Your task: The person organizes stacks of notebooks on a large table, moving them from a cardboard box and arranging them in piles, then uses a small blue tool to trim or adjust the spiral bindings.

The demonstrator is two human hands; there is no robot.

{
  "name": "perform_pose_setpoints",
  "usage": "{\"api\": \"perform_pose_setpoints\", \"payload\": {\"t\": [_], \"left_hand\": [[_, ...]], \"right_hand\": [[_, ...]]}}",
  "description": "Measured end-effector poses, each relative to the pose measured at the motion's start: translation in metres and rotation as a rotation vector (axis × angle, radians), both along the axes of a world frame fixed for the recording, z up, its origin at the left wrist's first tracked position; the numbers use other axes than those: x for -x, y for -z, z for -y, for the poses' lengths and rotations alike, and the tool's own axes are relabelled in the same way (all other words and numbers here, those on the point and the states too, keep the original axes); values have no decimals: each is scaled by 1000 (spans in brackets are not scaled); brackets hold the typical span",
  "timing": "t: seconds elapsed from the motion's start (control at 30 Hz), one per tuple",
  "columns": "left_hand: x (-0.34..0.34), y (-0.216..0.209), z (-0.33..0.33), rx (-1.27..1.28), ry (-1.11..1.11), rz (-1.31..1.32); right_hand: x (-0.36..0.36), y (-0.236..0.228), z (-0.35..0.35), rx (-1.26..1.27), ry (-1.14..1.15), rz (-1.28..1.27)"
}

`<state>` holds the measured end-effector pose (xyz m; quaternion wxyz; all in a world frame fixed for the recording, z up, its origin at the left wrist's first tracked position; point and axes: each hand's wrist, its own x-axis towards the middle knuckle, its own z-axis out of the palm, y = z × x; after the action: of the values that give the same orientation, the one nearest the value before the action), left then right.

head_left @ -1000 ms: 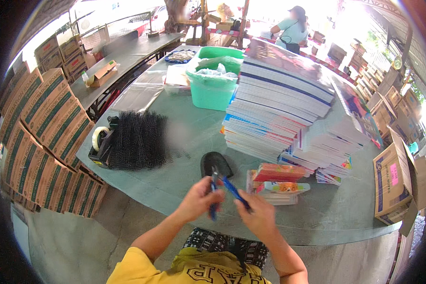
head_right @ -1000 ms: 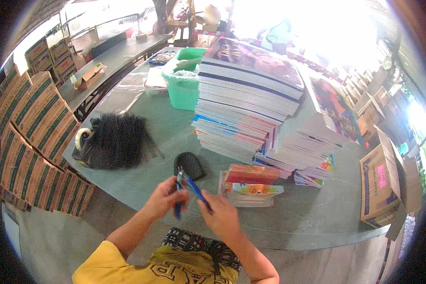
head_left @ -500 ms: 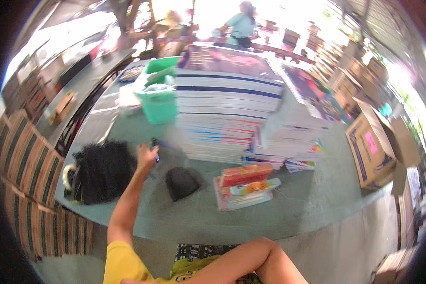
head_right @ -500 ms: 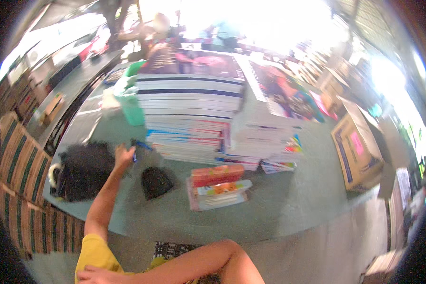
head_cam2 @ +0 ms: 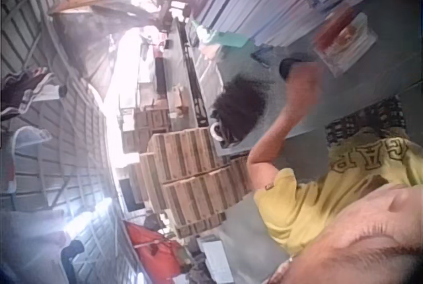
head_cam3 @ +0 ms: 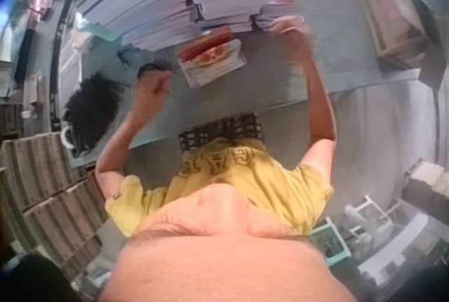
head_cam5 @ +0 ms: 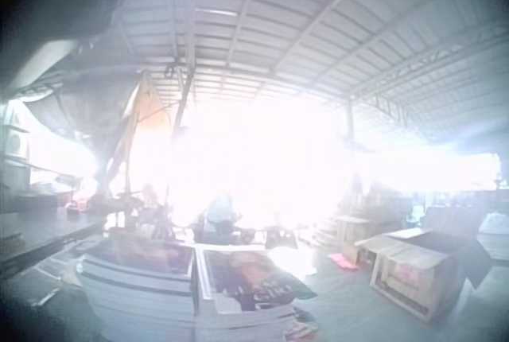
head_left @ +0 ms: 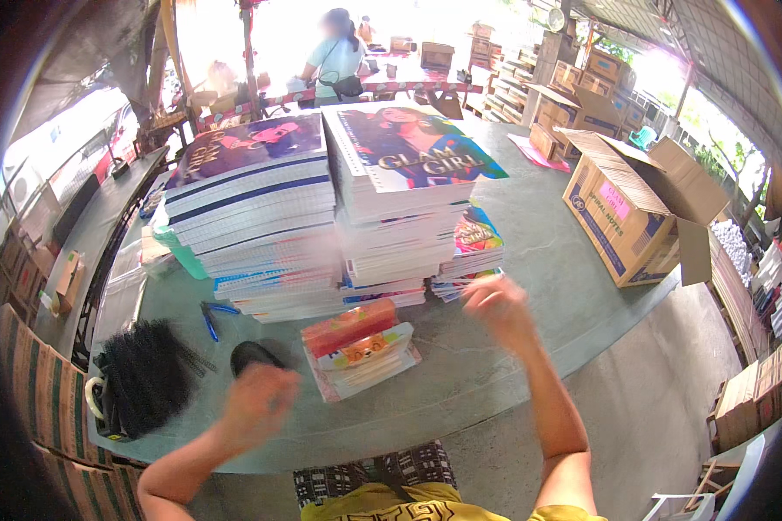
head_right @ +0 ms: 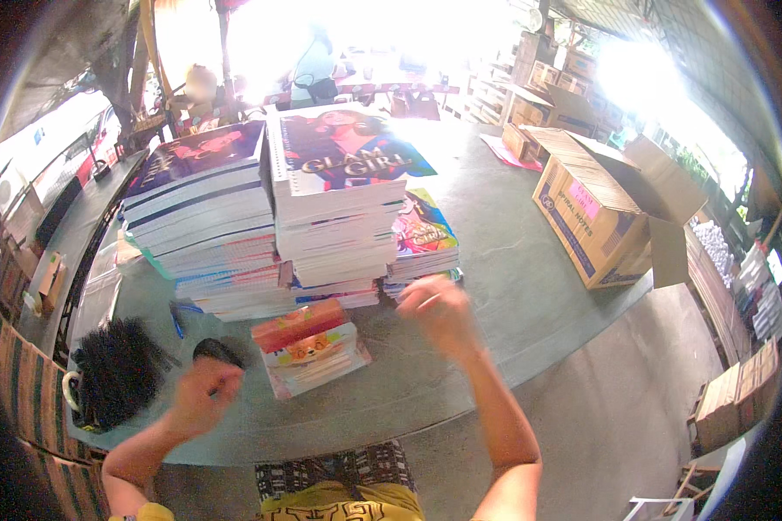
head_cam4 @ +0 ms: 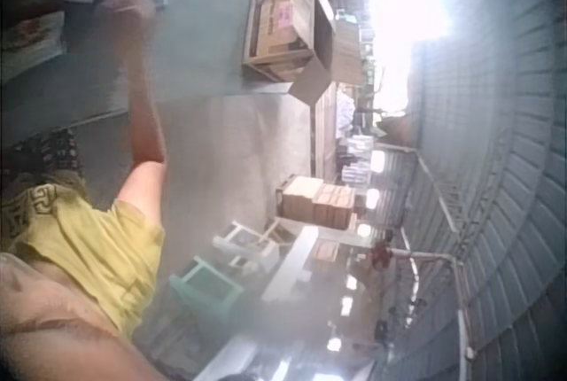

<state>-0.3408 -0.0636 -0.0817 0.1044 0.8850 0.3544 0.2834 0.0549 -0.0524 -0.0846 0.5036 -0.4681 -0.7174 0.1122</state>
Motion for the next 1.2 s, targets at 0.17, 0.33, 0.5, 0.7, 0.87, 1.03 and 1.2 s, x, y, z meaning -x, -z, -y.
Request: {"api": "perform_pose_setpoints", "payload": {"t": [0.17, 0.33, 0.5, 0.7, 0.87, 1.03, 1.2], "left_hand": [[-110, 40, 42, 283, 460, 55], [-138, 68, 35, 441, 469, 65], [-102, 65, 21, 719, 225, 25], [-90, 43, 25, 551, 169, 37], [-65, 42, 37, 548, 45, 66], [-59, 52, 51, 632, 30, 101], [-57, 59, 54, 651, 84, 121]], "right_hand": [[-169, 125, -84, 366, 620, -725], [-146, 148, -144, 440, 319, -898], [-129, 136, -145, 469, 29, -874], [-106, 78, -109, 258, 559, -202], [-47, 8, -118, 76, 148, 936], [-35, 36, -135, 163, 161, 850], [-48, 40, -116, 15, 119, 805]]}}
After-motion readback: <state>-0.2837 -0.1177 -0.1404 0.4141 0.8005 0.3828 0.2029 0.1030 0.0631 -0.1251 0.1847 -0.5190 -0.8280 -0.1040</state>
